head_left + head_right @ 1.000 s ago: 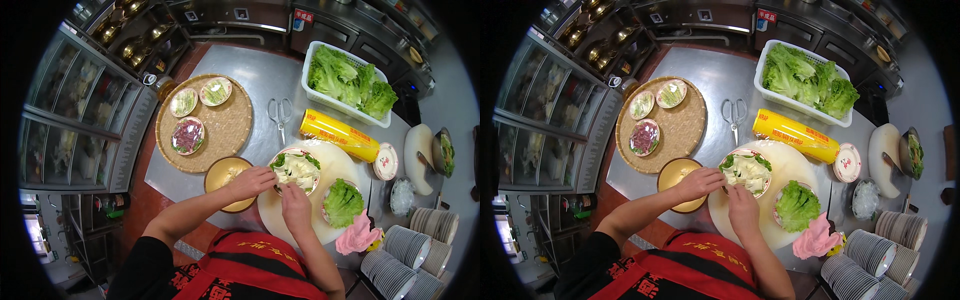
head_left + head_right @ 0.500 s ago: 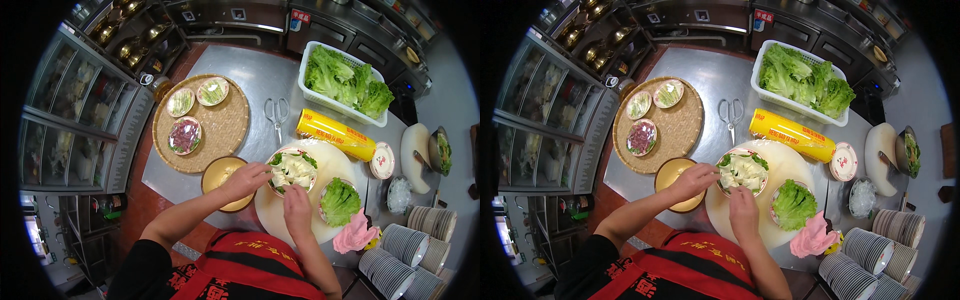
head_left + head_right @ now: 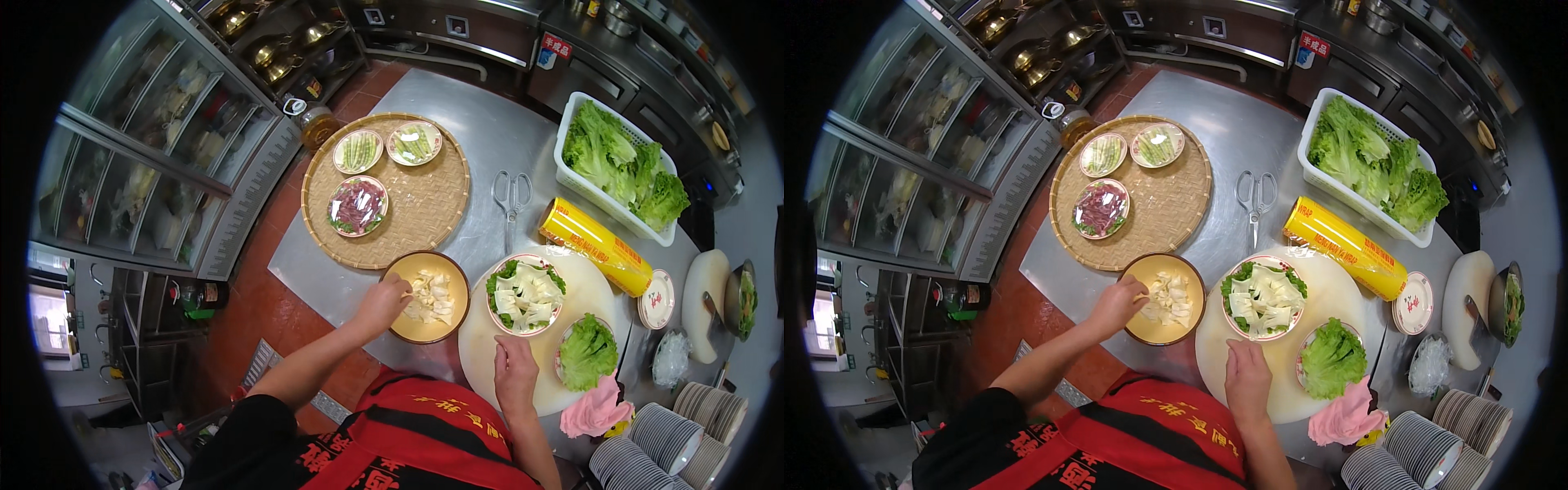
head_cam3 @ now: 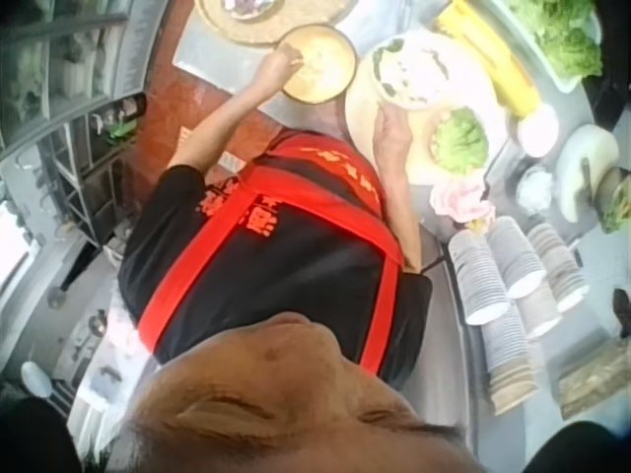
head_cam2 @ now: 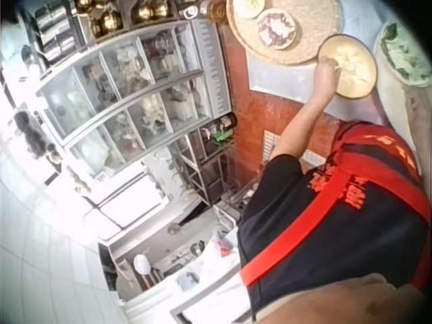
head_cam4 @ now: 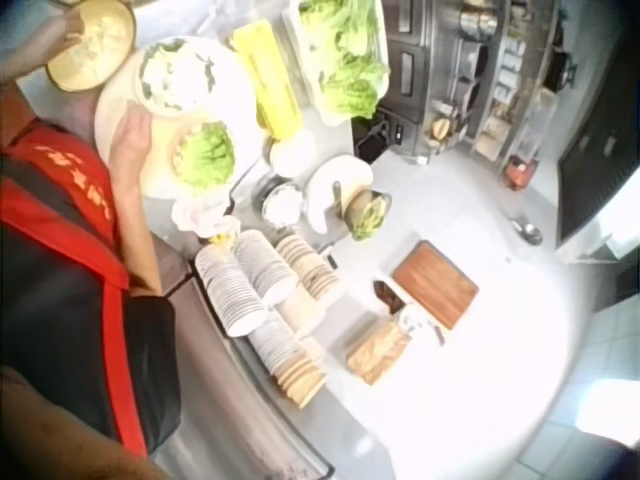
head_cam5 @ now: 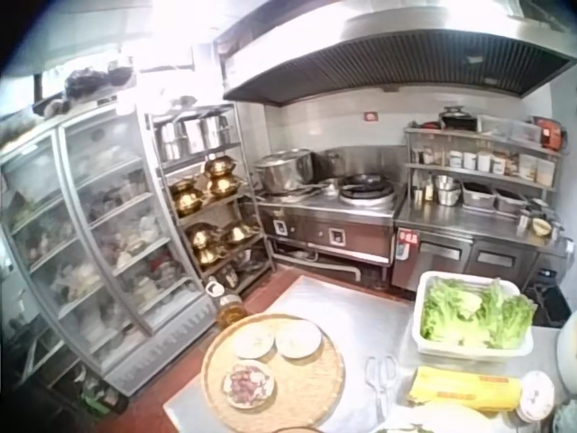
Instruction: The person assembles salads by placing lettuce leaves into bowls, adding sliced white vegetables, and covering the bowls with plastic wrap. They use scissors to cut the wrap and place the finished bowls on the counter.
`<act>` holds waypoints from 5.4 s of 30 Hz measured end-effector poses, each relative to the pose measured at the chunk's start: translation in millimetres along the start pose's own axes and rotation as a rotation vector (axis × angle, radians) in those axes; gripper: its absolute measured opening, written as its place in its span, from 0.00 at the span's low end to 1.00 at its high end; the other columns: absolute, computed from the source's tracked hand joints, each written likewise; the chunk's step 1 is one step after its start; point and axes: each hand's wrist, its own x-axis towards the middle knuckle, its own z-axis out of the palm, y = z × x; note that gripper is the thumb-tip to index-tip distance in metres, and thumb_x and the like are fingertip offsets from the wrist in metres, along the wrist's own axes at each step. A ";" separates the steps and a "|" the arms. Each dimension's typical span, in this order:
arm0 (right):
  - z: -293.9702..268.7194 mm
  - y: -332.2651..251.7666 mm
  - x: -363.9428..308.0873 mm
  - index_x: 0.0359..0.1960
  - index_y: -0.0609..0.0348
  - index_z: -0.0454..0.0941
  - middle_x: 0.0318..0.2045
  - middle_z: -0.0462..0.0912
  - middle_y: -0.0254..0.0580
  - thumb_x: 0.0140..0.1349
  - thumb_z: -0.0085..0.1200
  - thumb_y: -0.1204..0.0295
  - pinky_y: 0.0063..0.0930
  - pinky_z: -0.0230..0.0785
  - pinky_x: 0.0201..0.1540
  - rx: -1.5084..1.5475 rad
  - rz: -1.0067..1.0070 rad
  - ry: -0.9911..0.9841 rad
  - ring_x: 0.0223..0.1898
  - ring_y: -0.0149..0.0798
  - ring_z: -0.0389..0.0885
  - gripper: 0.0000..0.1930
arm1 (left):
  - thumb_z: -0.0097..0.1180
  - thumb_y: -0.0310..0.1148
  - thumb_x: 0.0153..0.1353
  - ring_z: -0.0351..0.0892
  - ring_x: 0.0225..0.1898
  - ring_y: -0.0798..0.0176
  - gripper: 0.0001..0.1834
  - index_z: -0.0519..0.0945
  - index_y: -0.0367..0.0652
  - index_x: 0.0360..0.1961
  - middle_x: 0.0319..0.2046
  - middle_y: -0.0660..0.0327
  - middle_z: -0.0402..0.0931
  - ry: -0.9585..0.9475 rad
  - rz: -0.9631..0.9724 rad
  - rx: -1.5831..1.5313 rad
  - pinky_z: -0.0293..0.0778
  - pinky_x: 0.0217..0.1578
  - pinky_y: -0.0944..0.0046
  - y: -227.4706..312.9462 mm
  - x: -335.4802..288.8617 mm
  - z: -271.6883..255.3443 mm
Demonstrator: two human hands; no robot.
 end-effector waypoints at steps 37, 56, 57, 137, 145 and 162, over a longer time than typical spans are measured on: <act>-77.9 156.4 -118.2 0.46 0.66 0.74 0.36 0.79 0.41 0.63 0.52 0.71 0.24 0.72 0.32 0.292 0.691 0.374 0.31 0.32 0.78 0.13 | 0.45 0.32 0.70 0.82 0.42 0.62 0.10 0.74 0.43 0.47 0.45 0.58 0.79 -0.614 -0.471 -1.502 0.78 0.38 0.65 35.9 2.4 5.0; -54.8 33.0 -61.7 0.43 0.68 0.76 0.30 0.83 0.46 0.62 0.57 0.71 0.26 0.72 0.28 0.411 0.513 0.172 0.25 0.33 0.81 0.12 | 0.53 0.45 0.66 0.76 0.33 0.72 0.16 0.70 0.47 0.46 0.33 0.66 0.76 -1.075 -0.257 -1.163 0.73 0.32 0.72 176.7 -0.2 83.7; -58.6 31.3 -61.0 0.43 0.69 0.75 0.30 0.83 0.45 0.63 0.55 0.72 0.24 0.72 0.28 0.467 0.564 0.174 0.25 0.31 0.81 0.12 | 0.55 0.43 0.65 0.76 0.33 0.72 0.16 0.69 0.46 0.47 0.32 0.65 0.76 -1.040 -0.202 -1.108 0.73 0.32 0.72 178.7 -4.3 84.7; -53.6 20.6 -56.5 0.47 0.58 0.77 0.34 0.81 0.44 0.59 0.57 0.77 0.27 0.74 0.34 0.366 0.352 0.063 0.31 0.36 0.82 0.13 | 0.59 0.28 0.60 0.78 0.31 0.67 0.08 0.78 0.37 0.39 0.29 0.57 0.80 -0.616 0.209 -0.528 0.75 0.36 0.66 186.4 4.1 66.4; -77.4 79.1 -57.8 0.39 0.64 0.75 0.28 0.83 0.47 0.60 0.54 0.79 0.29 0.73 0.32 0.329 0.477 0.415 0.28 0.38 0.83 0.06 | 0.60 0.28 0.56 0.79 0.29 0.58 0.08 0.79 0.39 0.38 0.28 0.55 0.79 -0.490 0.388 -0.419 0.75 0.34 0.63 245.9 26.5 114.7; -104.5 112.1 -32.3 0.36 0.63 0.78 0.29 0.81 0.47 0.60 0.55 0.75 0.31 0.72 0.32 0.076 0.479 0.479 0.26 0.41 0.80 0.05 | 0.60 0.23 0.54 0.76 0.31 0.58 0.06 0.79 0.39 0.34 0.33 0.56 0.75 0.021 0.301 -0.432 0.73 0.34 0.63 190.4 50.4 61.9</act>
